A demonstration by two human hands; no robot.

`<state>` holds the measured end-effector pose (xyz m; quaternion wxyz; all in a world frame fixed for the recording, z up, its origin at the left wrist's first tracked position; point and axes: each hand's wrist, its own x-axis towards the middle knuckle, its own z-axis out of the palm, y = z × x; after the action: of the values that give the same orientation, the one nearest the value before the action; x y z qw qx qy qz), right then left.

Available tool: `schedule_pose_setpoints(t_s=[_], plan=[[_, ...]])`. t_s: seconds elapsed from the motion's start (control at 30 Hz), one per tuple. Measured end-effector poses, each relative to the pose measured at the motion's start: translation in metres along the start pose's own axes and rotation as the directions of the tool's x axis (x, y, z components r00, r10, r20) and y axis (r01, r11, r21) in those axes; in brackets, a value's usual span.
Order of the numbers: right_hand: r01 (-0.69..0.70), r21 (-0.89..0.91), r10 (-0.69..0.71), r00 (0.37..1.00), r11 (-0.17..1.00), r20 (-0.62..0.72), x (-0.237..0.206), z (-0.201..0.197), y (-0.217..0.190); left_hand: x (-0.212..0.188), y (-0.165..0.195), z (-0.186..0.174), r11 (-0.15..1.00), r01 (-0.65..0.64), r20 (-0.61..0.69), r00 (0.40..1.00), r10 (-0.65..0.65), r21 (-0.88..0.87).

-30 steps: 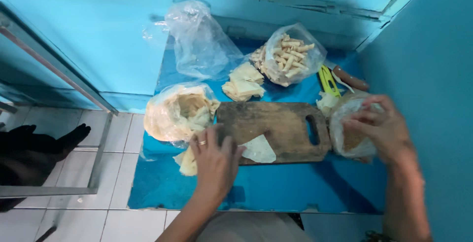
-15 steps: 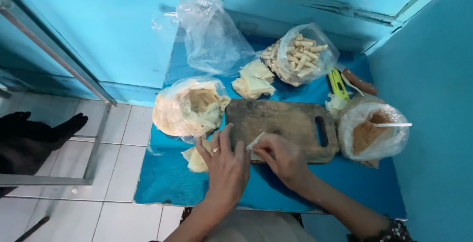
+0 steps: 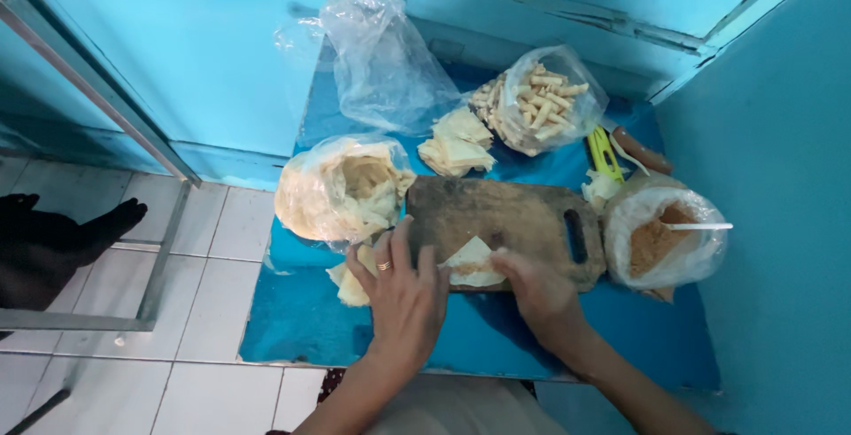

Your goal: The person folds thin square pastry wrappers on a small cutting board, rolling each sheet into a tight cylindrical roll by hand and placing the finished rolls into a plastic bag beside the board. They repeat this folding and rolling cycle continuously, taking new wrappers from a stack and adding completed rolls to the bag.

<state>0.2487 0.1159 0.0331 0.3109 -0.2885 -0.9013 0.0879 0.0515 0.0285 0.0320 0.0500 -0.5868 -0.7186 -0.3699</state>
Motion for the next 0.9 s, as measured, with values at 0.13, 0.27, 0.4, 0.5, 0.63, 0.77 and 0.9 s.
schedule_pose_setpoints(t_s=[0.13,0.27,0.4,0.5,0.63,0.77,0.9], plan=[[-0.425,0.389,0.407,0.904,0.817,0.132,0.004,-0.003,0.014,-0.002,0.001,0.005,0.999,-0.002,0.027,1.000,0.001,0.049],[-0.485,0.438,0.517,0.854,0.757,0.052,0.002,-0.038,0.028,-0.006,0.003,0.011,0.994,0.004,0.038,0.999,-0.008,0.109],[-0.499,-0.010,0.463,0.812,0.867,-0.355,-0.003,-0.092,0.053,-0.010,-0.002,0.011,1.000,-0.005,-0.001,1.000,0.005,0.021],[-0.576,-0.161,0.530,0.809,0.801,-0.256,-0.011,-0.117,0.072,-0.011,-0.006,0.012,1.000,-0.002,-0.015,1.000,0.002,0.018],[-0.462,-0.194,0.479,0.876,0.865,0.048,-0.020,-0.108,0.093,-0.011,-0.008,0.012,1.000,-0.011,-0.024,1.000,0.012,0.016],[-0.394,-0.344,0.478,0.853,0.852,0.209,-0.033,-0.095,0.107,-0.010,-0.009,0.010,1.000,0.001,-0.025,1.000,0.000,0.010],[-0.425,-0.388,0.528,0.822,0.818,0.214,-0.030,-0.097,0.116,-0.011,-0.008,0.006,1.000,0.030,-0.055,0.998,-0.030,-0.003]])
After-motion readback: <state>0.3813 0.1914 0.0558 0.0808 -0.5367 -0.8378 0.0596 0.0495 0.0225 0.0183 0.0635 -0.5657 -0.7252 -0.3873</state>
